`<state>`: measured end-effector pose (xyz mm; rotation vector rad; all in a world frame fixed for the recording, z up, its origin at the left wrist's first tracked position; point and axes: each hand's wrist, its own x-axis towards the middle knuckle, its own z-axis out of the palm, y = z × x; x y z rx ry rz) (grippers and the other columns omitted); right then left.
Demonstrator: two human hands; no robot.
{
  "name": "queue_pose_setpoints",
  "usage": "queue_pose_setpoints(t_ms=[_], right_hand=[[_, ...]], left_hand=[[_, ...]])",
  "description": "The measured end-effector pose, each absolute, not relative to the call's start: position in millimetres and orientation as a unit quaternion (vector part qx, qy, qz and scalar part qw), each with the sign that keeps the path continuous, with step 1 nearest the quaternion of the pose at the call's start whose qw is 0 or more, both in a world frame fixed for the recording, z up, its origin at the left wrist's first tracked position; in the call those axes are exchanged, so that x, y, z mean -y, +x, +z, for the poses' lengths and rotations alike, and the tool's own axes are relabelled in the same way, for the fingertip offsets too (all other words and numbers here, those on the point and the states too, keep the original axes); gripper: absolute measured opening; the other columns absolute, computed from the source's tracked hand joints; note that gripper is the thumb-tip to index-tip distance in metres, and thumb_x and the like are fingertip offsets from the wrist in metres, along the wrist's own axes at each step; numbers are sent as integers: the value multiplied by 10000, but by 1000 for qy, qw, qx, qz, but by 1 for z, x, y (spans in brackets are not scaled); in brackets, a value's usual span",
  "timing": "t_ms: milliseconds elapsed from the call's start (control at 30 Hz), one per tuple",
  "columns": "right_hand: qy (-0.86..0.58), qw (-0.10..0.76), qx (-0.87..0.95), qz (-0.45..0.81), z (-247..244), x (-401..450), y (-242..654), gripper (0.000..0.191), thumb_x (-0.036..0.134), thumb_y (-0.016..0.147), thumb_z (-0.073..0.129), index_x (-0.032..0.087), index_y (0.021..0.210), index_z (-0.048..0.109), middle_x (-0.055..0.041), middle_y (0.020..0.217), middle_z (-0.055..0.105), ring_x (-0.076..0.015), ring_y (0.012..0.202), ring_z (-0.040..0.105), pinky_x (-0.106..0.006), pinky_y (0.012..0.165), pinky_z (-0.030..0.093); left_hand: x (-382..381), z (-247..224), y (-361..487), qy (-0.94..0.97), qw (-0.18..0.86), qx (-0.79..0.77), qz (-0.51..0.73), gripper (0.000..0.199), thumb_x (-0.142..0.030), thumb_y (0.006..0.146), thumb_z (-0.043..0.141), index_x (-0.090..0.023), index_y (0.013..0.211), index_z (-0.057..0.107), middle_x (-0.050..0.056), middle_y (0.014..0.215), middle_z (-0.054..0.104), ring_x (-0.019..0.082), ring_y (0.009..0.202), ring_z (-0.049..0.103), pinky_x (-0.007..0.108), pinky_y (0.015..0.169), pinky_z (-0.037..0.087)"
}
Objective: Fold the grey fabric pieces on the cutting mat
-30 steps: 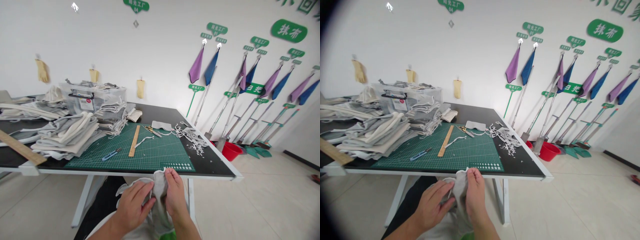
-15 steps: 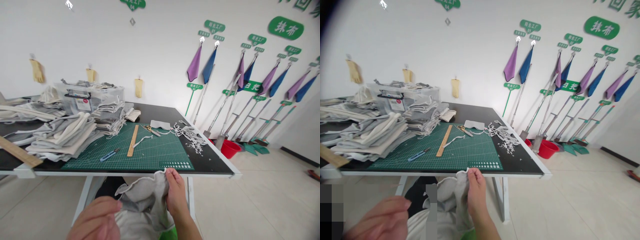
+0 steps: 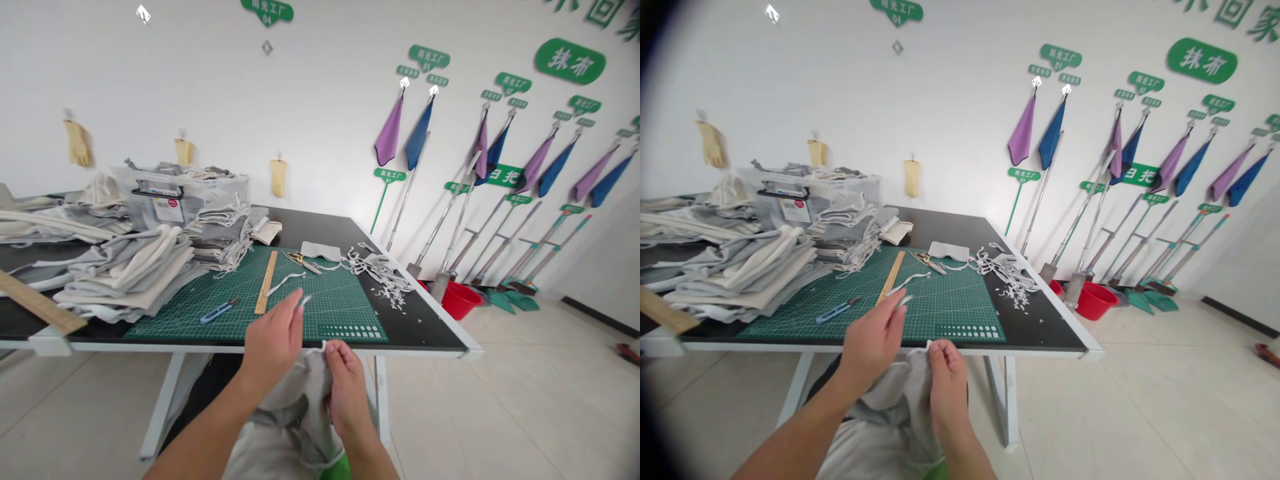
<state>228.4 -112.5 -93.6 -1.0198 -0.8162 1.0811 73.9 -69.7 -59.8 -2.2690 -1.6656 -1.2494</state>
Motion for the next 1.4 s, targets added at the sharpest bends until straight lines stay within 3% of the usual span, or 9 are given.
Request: queue_pose_setpoints(t_ms=[167, 267, 333, 500, 567, 700, 833, 967, 1400], right_hand=[[-466, 640, 389, 471, -96, 114, 222, 319, 459, 832, 610, 194, 692, 499, 48, 640, 379, -112, 603, 302, -214, 540, 295], [-462, 641, 398, 466, -97, 114, 222, 309, 452, 838, 606, 192, 700, 512, 45, 648, 387, -113, 608, 307, -216, 544, 300], [-460, 647, 393, 464, -96, 113, 224, 303, 452, 843, 600, 193, 710, 518, 44, 652, 397, -113, 606, 316, -216, 545, 307], [-458, 660, 390, 451, -93, 111, 231, 287, 444, 837, 610, 189, 725, 538, 43, 650, 421, -110, 606, 334, -214, 548, 315], [-461, 665, 388, 442, -91, 110, 234, 285, 445, 829, 618, 187, 731, 548, 42, 648, 430, -109, 603, 337, -214, 540, 309], [-467, 668, 391, 428, -87, 109, 238, 301, 462, 831, 617, 189, 728, 541, 51, 625, 407, -104, 581, 316, -214, 523, 286], [-474, 670, 401, 408, -85, 107, 243, 302, 464, 845, 602, 190, 733, 540, 52, 627, 399, -105, 583, 311, -218, 528, 286], [-485, 679, 416, 362, -85, 104, 251, 302, 463, 849, 597, 182, 743, 565, 41, 653, 427, -114, 623, 344, -222, 567, 314], [-485, 772, 327, 246, -65, 96, 296, 295, 467, 769, 683, 181, 820, 631, 22, 724, 576, -135, 686, 469, -240, 638, 386]], left_hand=[[32, -60, 96, -733, 44, 556, -389, 406, -343, 955, 350, -188, 1231, 605, 68, 703, 722, 157, 591, 653, 241, 575, 406], [43, -71, 86, -735, 13, 547, -400, 396, -402, 956, 363, -203, 904, 702, 35, 669, 696, 146, 630, 641, 237, 591, 395], [50, -74, 79, -728, -40, 543, -417, 415, -412, 960, 347, -200, 843, 684, 19, 659, 676, 143, 639, 630, 240, 622, 416], [67, -83, 71, -775, -262, 391, -421, 397, -401, 941, 400, -205, 1239, 574, 44, 988, 718, 149, 880, 657, 251, 799, 486], [76, -86, 72, -799, -304, 355, -379, 400, -395, 928, 427, -215, 1260, 559, 33, 965, 713, 150, 856, 648, 252, 781, 483], [89, -83, 71, -814, -327, 343, -336, 325, -400, 889, 495, -211, 1117, 630, -4, 778, 661, 140, 702, 581, 252, 688, 442], [95, -81, 68, -820, -385, 333, -261, 207, -315, 806, 602, -219, 986, 637, -23, 836, 658, 145, 756, 574, 245, 681, 405], [96, -97, 61, -809, -324, 431, -233, 58, -216, 812, 536, -212, 826, 592, -20, 836, 640, 155, 811, 580, 254, 713, 374], [80, -128, 11, -803, -210, 522, -194, 219, -320, 920, 369, -219, 836, 544, 11, 917, 594, 158, 872, 562, 276, 766, 352]])
